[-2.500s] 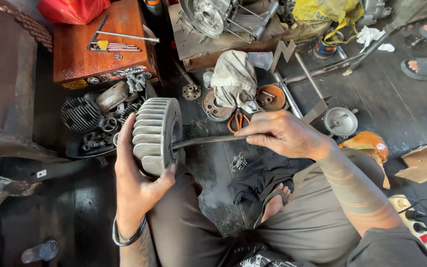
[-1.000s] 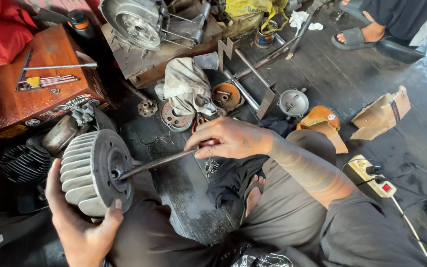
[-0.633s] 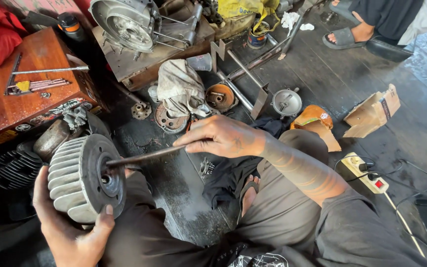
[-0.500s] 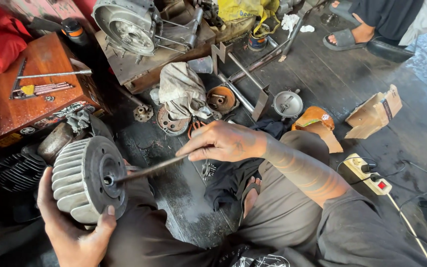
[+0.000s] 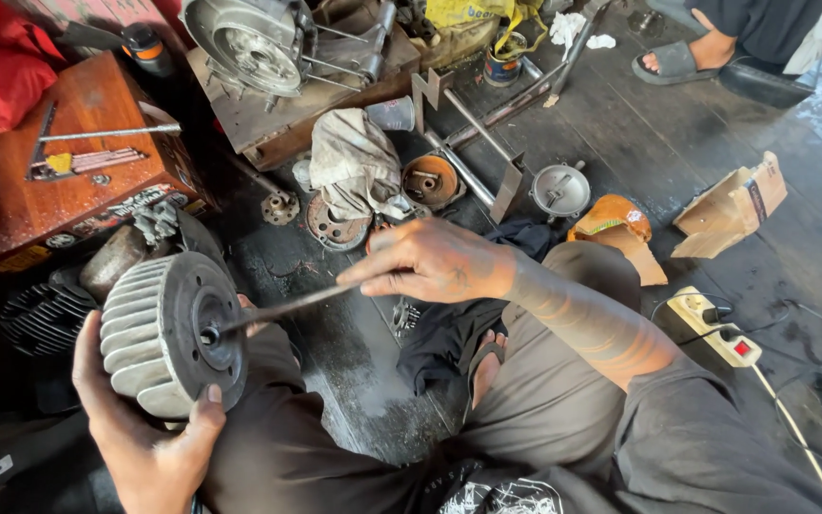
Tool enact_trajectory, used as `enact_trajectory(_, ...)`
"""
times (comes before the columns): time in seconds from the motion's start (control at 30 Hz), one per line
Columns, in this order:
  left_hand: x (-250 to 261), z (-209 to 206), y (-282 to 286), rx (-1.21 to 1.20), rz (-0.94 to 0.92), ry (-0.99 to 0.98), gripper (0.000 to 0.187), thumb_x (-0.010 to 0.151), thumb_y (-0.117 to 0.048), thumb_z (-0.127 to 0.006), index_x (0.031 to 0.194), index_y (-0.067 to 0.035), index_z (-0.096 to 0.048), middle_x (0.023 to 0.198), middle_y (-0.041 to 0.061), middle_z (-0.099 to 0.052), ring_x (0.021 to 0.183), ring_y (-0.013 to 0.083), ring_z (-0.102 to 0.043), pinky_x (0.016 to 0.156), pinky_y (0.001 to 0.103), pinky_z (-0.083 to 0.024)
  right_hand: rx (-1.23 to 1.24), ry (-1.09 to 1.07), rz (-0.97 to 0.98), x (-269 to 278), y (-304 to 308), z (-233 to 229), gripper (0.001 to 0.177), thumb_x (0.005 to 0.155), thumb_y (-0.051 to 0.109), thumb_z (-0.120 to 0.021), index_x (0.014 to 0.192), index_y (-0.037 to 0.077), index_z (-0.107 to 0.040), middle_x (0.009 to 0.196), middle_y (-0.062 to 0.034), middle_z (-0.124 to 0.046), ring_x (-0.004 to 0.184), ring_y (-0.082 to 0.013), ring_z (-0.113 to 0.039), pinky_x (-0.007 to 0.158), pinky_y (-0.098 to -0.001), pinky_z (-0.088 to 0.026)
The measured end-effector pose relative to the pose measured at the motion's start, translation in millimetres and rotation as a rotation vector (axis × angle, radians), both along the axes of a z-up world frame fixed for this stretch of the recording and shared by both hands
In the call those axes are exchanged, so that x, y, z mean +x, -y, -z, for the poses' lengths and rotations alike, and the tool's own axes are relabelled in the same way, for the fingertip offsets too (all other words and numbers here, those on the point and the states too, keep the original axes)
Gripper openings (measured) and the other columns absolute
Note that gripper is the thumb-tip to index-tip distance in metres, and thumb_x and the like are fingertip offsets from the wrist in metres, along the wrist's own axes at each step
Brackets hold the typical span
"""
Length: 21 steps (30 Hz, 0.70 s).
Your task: The person holds a metal engine cylinder head in their left hand and uses a wire brush in their right hand to scrub the cooling fins and the central bore. They rotate the part to clean different sections and switch to a smaller brush for the interior.
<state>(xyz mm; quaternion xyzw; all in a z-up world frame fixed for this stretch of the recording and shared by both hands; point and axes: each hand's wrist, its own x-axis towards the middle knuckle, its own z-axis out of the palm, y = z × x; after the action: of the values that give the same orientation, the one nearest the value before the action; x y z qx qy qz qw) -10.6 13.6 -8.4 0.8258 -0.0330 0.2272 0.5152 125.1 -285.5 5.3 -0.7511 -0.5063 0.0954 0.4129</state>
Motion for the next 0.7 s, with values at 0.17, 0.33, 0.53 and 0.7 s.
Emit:
enact_trajectory(0.17,-1.2,-0.8,-1.1,0.039,0.003,0.005,0.099,0.067,0.005,-0.060,0.157,0.009,-0.020,0.153,0.036,-0.038,0.136,0.0440,-0.045,0.116,0.048,-0.036,-0.046,0.102,0.050,-8.6,-2.4,-5.0,0.024,0.096,0.016,-0.067,0.119,0.010,-0.073,0.083,-0.0036,-0.068,0.063,-0.0220,-0.062,0.062,-0.0349,-0.048)
enact_trajectory(0.33,0.9,2.5,-1.0,0.028,-0.008,0.002,0.099,0.066,0.004,-0.060,0.156,0.010,-0.020,0.154,0.036,-0.038,0.135,0.0438,-0.046,0.115,0.048,-0.037,-0.025,0.104,0.097,-7.3,-2.0,-1.2,0.025,0.097,0.015,-0.067,0.121,0.011,-0.073,0.086,-0.0027,-0.068,0.065,-0.0198,-0.062,0.064,-0.0335,-0.048)
enact_trajectory(0.53,6.1,-8.7,9.5,0.015,-0.071,-0.027,0.099,0.063,0.000,-0.065,0.154,0.007,-0.027,0.146,0.030,-0.050,0.125,0.0374,-0.057,0.106,0.043,-0.046,-0.044,0.113,0.112,-7.2,-2.0,-3.8,0.027,0.096,0.015,-0.065,0.121,0.008,-0.072,0.094,-0.0061,-0.068,0.071,-0.0231,-0.065,0.067,-0.0357,-0.049)
enact_trajectory(0.7,8.3,-14.4,9.0,0.075,-0.125,0.083,0.095,0.063,-0.014,-0.072,0.149,0.006,-0.037,0.143,0.023,-0.058,0.127,0.0347,-0.061,0.110,0.042,-0.046,-0.114,0.005,0.010,-5.6,-8.4,-6.6,0.033,0.092,0.016,-0.066,0.123,0.010,-0.073,0.093,-0.0024,-0.070,0.067,-0.0182,-0.060,0.066,-0.0325,-0.049)
